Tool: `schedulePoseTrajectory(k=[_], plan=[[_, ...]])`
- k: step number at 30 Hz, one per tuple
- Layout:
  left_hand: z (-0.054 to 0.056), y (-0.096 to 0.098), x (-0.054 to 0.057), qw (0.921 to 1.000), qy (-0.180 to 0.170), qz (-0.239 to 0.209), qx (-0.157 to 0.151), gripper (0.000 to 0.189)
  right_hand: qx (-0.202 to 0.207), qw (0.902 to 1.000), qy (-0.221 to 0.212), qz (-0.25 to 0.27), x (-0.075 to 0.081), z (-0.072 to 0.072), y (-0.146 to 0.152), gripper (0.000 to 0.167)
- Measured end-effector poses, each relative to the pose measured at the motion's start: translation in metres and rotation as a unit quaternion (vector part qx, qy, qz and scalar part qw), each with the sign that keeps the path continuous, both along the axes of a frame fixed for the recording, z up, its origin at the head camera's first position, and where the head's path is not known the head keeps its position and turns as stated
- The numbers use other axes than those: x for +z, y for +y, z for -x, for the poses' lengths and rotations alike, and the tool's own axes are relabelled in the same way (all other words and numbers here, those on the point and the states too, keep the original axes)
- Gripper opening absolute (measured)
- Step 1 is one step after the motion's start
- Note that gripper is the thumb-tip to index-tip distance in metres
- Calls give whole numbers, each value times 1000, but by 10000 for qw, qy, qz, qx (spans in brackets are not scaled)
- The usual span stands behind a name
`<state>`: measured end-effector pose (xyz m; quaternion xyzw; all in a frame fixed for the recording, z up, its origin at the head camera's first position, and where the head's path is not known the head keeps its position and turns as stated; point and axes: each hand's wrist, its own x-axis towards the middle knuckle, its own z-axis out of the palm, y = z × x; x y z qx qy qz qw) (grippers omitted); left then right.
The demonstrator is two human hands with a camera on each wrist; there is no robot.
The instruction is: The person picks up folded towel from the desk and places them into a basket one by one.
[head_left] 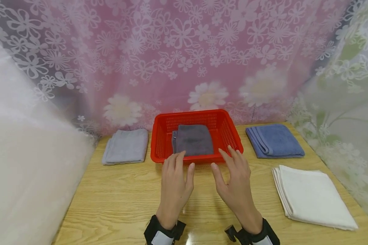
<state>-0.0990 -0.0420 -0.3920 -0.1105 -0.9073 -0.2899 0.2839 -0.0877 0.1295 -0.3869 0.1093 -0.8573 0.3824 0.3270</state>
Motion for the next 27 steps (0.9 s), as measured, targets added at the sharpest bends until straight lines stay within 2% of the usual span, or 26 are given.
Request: schedulePoseTrajectory(k=[7, 13, 22, 27], plan=[[-2, -2, -10, 9999, -107, 6, 26, 42, -54, 9999, 133, 13, -16, -9, 4, 44], [-1, -1, -19, 9996, -286, -9, 44, 44, -146, 9999, -5, -69, -25, -14, 4, 39], [4, -3, -25, 9998, -190, 108, 11, 44, -219, 9996, -154, -58, -30, -16, 4, 36], [8, -6, -28, 9994, -304, 157, 19, 43, -305, 9993, -85, -184, -30, -15, 7, 33]])
